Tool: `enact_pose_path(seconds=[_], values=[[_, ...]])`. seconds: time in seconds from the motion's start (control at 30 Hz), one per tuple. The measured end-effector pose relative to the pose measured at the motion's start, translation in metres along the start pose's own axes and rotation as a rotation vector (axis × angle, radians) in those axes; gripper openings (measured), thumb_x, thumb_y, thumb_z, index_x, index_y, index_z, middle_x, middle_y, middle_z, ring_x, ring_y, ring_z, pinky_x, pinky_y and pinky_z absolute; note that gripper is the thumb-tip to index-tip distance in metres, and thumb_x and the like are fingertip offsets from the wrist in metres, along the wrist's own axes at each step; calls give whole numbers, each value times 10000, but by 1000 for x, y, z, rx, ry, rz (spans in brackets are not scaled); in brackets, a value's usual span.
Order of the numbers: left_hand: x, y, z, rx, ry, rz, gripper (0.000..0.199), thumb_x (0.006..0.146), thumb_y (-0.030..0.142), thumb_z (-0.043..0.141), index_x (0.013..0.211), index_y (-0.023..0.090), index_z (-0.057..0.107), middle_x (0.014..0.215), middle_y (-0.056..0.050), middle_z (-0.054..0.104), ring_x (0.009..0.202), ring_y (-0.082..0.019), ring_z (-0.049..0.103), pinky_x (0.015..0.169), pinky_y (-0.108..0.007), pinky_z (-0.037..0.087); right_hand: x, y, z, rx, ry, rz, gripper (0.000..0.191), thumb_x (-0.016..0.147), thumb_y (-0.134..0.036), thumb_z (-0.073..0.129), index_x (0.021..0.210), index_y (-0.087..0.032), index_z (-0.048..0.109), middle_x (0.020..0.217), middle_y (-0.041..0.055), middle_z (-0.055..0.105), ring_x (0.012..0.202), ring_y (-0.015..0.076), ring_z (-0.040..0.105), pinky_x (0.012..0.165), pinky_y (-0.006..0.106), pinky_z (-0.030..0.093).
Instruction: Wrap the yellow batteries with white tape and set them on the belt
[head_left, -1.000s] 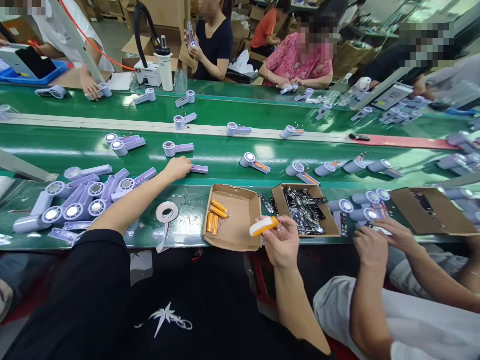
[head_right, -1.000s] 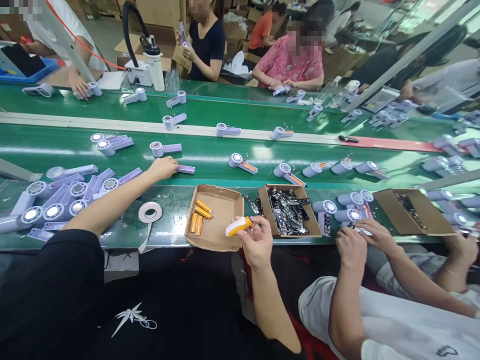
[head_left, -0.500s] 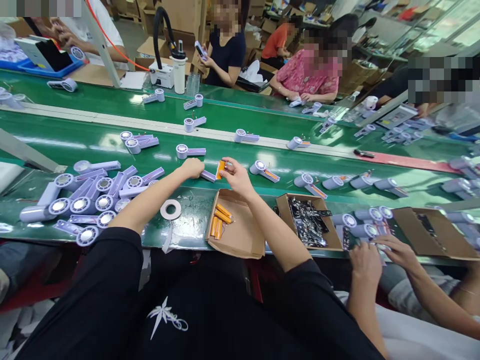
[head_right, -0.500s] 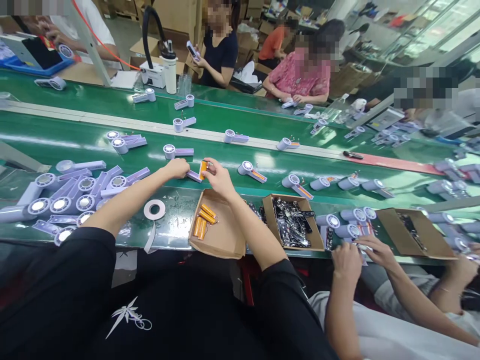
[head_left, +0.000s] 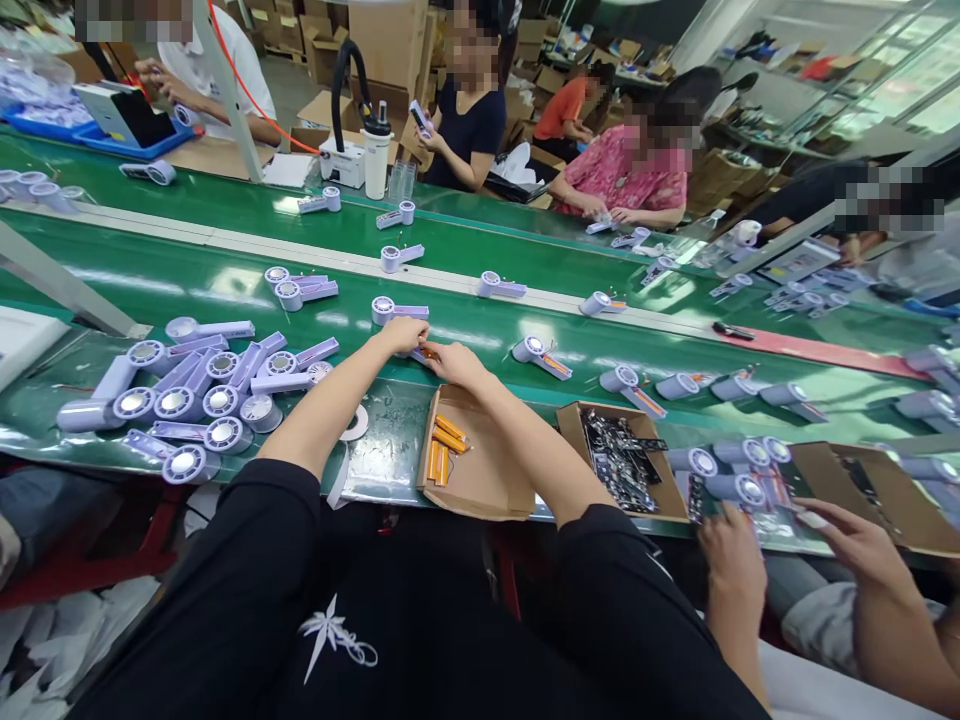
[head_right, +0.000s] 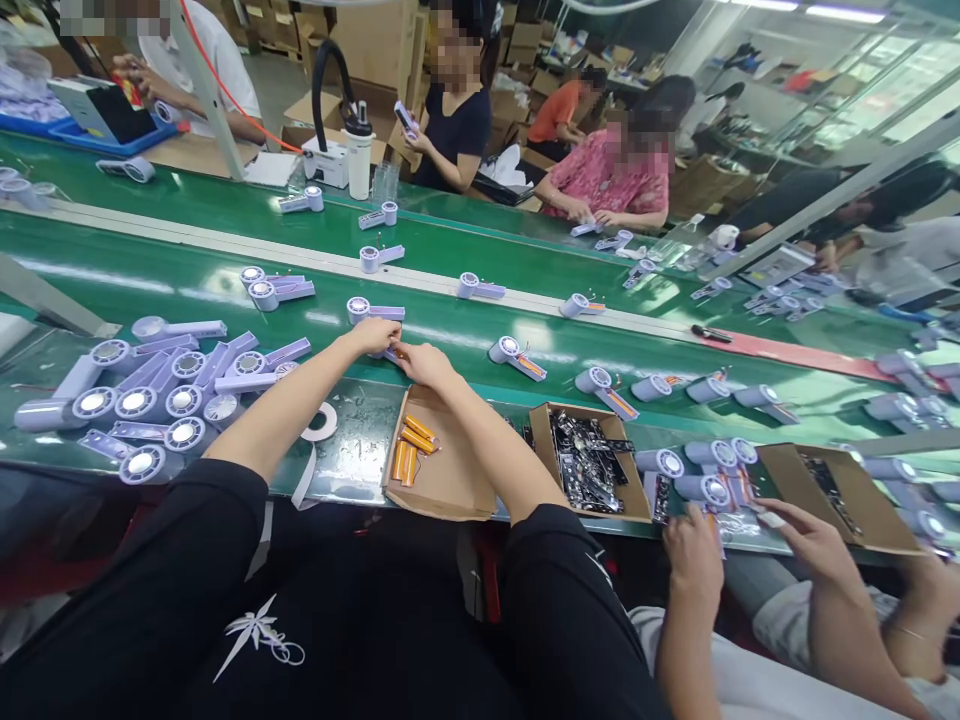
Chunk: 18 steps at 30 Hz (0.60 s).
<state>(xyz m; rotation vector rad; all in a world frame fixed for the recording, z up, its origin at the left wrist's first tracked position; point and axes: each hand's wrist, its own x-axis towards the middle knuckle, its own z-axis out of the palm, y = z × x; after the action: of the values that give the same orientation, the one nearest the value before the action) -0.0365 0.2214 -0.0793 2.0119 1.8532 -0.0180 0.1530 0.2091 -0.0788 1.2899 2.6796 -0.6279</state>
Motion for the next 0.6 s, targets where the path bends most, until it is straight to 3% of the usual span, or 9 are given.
enact_pose_path(seconds=[0.17,0.27,0.43,0.6], values=[[-2,4,1,-26,18,3,250,959,271,613,1137,252,787,1248,-73,827,1128,-258,730,904,-305,511,4,-19,-4,-124,-59,39,525,1051,-391,580,1561,-279,641,1379,214,754,1258,397,743,1067,524,586],[-6,7,2,-26,36,-1,259,959,273,605,1139,246,789,1229,-97,823,1106,-276,732,893,-327,522,-3,-22,-6,-165,-62,66,550,1061,-389,549,1599,-287,600,1378,213,754,1247,379,749,1051,502,595],[-9,15,8,-49,69,-18,266,952,279,613,1152,246,786,1172,-116,807,1092,-289,725,912,-349,524,-20,-17,-12,-200,-60,93,605,1057,-388,525,1659,-332,520,1367,197,764,1233,382,753,1018,494,598],[-5,20,11,-68,72,-27,246,947,284,621,1130,262,784,1187,-108,800,1099,-298,714,945,-371,523,-29,-6,-20,-172,-53,87,532,1059,-400,493,1575,-357,618,1364,169,771,1238,391,745,1011,498,583]])
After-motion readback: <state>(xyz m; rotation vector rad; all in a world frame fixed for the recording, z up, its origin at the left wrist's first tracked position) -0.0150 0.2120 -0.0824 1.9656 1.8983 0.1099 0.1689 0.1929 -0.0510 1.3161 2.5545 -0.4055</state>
